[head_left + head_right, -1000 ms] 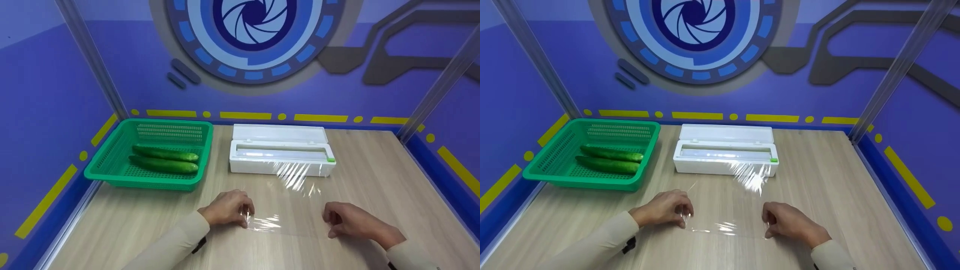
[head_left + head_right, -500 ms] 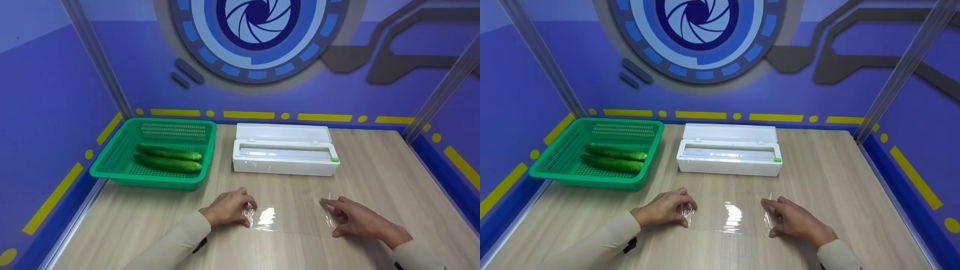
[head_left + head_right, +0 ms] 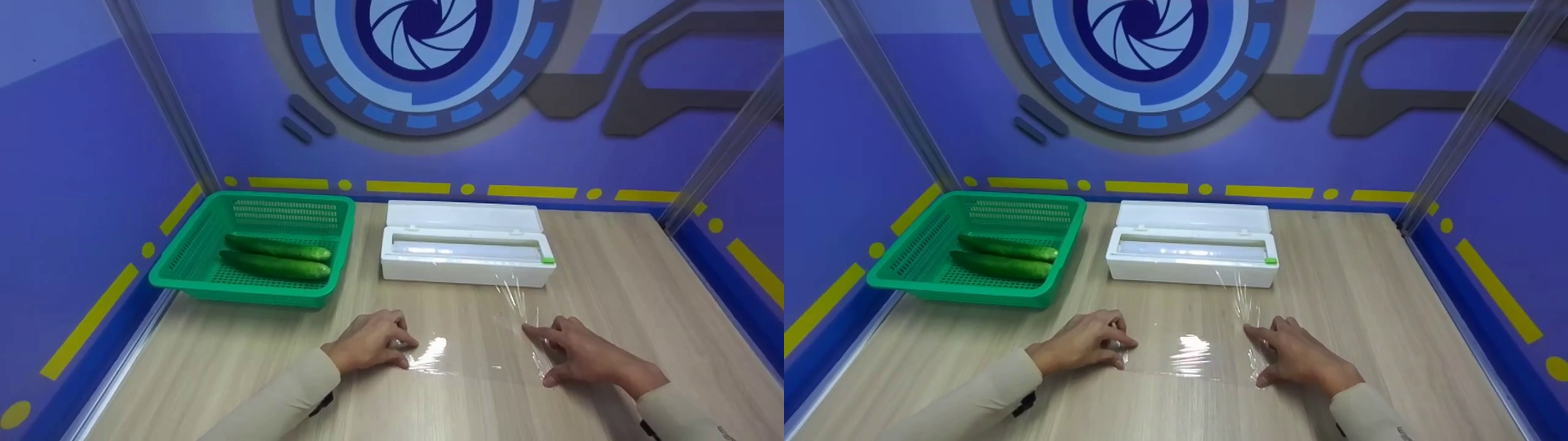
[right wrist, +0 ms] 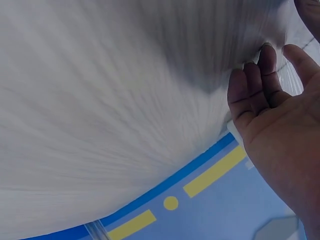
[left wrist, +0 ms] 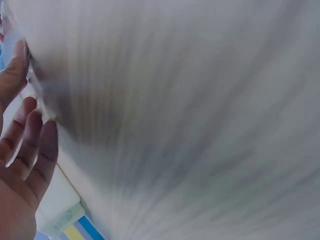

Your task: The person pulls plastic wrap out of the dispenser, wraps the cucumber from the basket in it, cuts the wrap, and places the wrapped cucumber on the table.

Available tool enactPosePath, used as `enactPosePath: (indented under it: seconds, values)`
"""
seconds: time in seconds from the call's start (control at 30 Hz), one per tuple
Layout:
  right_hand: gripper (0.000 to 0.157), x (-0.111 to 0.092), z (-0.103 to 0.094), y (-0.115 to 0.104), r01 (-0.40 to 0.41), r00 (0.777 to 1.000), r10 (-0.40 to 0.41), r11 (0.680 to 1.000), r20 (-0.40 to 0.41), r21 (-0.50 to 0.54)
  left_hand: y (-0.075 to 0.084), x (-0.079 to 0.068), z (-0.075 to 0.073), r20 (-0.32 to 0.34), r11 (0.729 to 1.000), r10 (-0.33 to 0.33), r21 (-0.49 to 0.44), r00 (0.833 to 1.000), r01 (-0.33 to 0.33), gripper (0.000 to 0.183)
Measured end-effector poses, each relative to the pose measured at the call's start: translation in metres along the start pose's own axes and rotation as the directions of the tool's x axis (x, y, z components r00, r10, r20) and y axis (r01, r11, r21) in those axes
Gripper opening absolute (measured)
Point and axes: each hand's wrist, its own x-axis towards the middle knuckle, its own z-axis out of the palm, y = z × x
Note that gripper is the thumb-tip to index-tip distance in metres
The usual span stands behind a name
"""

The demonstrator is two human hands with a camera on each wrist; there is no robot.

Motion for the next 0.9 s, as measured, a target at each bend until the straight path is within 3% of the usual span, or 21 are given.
enactPosePath:
  seconds: [0.27, 0.57, 0.73, 0.9]
  values:
    - [0.091, 0.002, 0.004, 0.000, 0.037, 0.999, -0.038, 0.999, -0.032, -0.019, -0.001, -0.006, 0.002, -0.052, 0.999, 0.028, -0.014, 0.998, -0.029, 0.024]
    - [0.094, 0.002, 0.002, -0.002, 0.023, 1.000, -0.023, 0.999, -0.015, -0.023, 0.000, -0.002, -0.003, -0.034, 0.998, 0.043, -0.037, 0.999, -0.044, 0.018]
    - [0.095, 0.002, 0.002, -0.003, 0.008, 1.000, -0.009, 0.999, -0.014, -0.041, 0.000, -0.001, -0.014, -0.081, 0.996, 0.069, -0.047, 0.994, -0.073, 0.017]
    - [0.095, 0.002, 0.001, -0.004, 0.001, 1.000, -0.002, 0.999, -0.022, -0.051, 0.001, 0.000, -0.035, -0.178, 0.996, 0.064, -0.053, 0.982, -0.074, 0.012]
